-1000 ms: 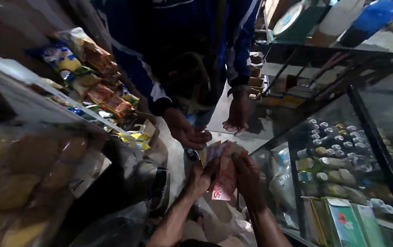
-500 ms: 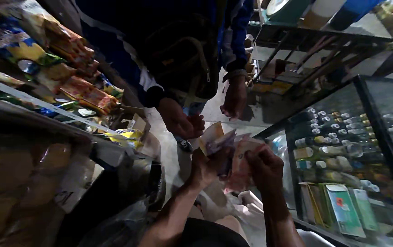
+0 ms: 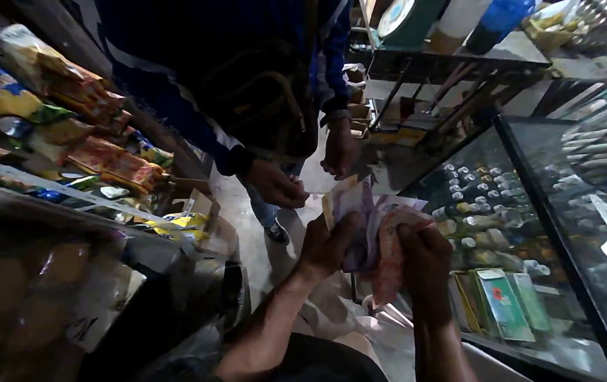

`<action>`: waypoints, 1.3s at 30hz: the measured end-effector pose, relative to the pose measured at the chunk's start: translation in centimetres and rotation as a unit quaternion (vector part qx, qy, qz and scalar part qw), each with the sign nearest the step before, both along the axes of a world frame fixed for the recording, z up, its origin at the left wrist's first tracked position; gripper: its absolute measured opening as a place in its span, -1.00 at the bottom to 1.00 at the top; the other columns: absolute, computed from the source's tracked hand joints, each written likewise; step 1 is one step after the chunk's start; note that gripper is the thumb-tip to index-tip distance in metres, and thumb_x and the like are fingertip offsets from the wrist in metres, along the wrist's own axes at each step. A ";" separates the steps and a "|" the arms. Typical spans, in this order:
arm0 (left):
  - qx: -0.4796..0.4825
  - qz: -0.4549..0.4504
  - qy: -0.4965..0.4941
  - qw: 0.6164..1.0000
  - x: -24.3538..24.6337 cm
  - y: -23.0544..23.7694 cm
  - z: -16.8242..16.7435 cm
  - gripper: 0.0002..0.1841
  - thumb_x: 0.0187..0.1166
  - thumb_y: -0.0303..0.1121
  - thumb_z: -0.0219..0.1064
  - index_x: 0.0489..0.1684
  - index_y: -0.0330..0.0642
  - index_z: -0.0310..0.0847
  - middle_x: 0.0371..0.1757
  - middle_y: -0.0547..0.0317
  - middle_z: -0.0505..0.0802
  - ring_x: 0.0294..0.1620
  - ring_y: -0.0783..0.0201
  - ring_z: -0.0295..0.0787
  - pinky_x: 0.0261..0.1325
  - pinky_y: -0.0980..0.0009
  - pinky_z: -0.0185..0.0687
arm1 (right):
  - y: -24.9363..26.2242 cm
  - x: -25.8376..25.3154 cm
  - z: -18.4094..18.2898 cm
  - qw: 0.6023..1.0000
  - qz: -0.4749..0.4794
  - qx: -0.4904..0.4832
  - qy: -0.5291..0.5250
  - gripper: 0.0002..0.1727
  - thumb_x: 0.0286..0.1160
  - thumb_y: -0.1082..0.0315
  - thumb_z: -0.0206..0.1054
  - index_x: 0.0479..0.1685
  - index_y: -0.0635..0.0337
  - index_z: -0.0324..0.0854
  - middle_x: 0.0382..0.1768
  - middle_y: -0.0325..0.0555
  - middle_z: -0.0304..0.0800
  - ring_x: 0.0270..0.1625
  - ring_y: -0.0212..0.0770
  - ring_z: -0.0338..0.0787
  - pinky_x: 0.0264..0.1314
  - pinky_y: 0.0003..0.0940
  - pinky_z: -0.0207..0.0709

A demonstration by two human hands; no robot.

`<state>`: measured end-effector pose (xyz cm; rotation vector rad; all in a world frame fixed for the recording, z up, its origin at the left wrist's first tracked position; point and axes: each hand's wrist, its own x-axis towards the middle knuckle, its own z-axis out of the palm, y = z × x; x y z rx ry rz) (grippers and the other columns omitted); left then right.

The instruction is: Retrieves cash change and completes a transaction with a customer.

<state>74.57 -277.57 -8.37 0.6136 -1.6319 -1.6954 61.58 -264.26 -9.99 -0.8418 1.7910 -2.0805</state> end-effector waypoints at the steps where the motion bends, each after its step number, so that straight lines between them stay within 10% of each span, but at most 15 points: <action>1: -0.007 0.012 -0.012 1.000 -0.2 -0.1 0.1 -0.86 0.60 -0.38 0.38 -0.07 -0.25 0.73 -0.36 0.35 0.87 -0.31 0.59 0.80 -0.15 0.54 0.78 | 0.0 -0.1 0.1 1.000 0.000 -0.007 -0.010 -0.86 0.54 0.47 0.32 -0.23 0.06 0.79 -0.37 -0.44 0.90 -0.35 -0.51 0.85 -0.23 -0.50 0.80; 17: -0.114 0.061 -0.022 0.991 -2.2 -1.5 1.3 -0.61 0.40 -0.38 0.58 0.17 -0.24 0.67 -0.23 0.29 0.89 -0.22 0.57 0.84 -0.09 0.52 0.82 | -1.1 -0.3 1.0 0.998 0.006 0.002 -0.054 -0.81 0.43 0.58 0.28 -0.11 0.23 0.77 -0.34 -0.35 0.91 -0.32 -0.48 0.86 -0.20 -0.51 0.80; 27: -0.108 0.085 0.031 0.990 -0.9 -5.3 -0.6 -0.67 0.82 -0.33 0.11 0.00 -0.55 0.58 -0.15 0.13 0.81 -0.04 0.61 0.72 0.19 0.57 0.65 | -8.7 1.1 0.1 0.992 0.092 0.018 -0.089 -0.84 0.50 0.54 0.37 -0.05 0.41 0.77 -0.26 -0.09 0.93 -0.21 -0.33 0.91 -0.04 -0.39 0.84; 31: -0.076 0.050 -0.041 0.995 0.8 -6.9 -0.7 -0.52 0.86 -0.30 -0.05 0.30 -0.70 0.48 0.22 -0.28 0.73 0.31 0.44 0.60 0.49 0.50 0.42 | -11.6 1.5 -0.8 0.984 0.145 0.024 -0.099 -0.85 0.52 0.48 0.37 -0.09 0.36 0.80 -0.30 -0.14 0.93 -0.25 -0.35 0.89 -0.10 -0.39 0.82; 33: -0.043 0.028 -0.091 0.995 1.7 -7.5 -0.5 -0.50 0.87 -0.26 -0.07 0.44 -0.61 0.43 0.27 -0.22 0.73 0.29 0.42 0.63 0.44 0.46 0.49 | -13.1 1.7 -1.1 0.983 0.147 0.037 -0.105 -0.86 0.53 0.46 0.38 -0.13 0.36 0.80 -0.36 -0.13 0.91 -0.32 -0.33 0.88 -0.18 -0.37 0.82; 36: -0.010 0.023 -0.158 0.987 3.0 -7.4 -1.2 -0.59 0.81 -0.20 0.08 0.26 -0.43 0.59 -0.25 0.17 0.76 -0.30 0.53 0.66 -0.14 0.51 0.65 | -14.9 1.6 -1.6 0.985 0.118 0.066 -0.109 -0.88 0.55 0.43 0.37 -0.24 0.32 0.75 -0.48 -0.19 0.86 -0.44 -0.38 0.83 -0.30 -0.41 0.77; 39: -0.004 0.049 -0.184 0.982 4.5 -5.9 -2.8 -0.55 0.75 -0.25 0.16 0.42 -0.46 0.52 -0.21 0.19 0.79 -0.25 0.58 0.65 -0.06 0.54 0.62 | -16.5 1.4 -2.2 0.986 0.099 0.093 -0.102 -0.86 0.52 0.42 0.41 -0.38 0.28 0.73 -0.59 -0.25 0.78 -0.53 -0.45 0.75 -0.40 -0.49 0.67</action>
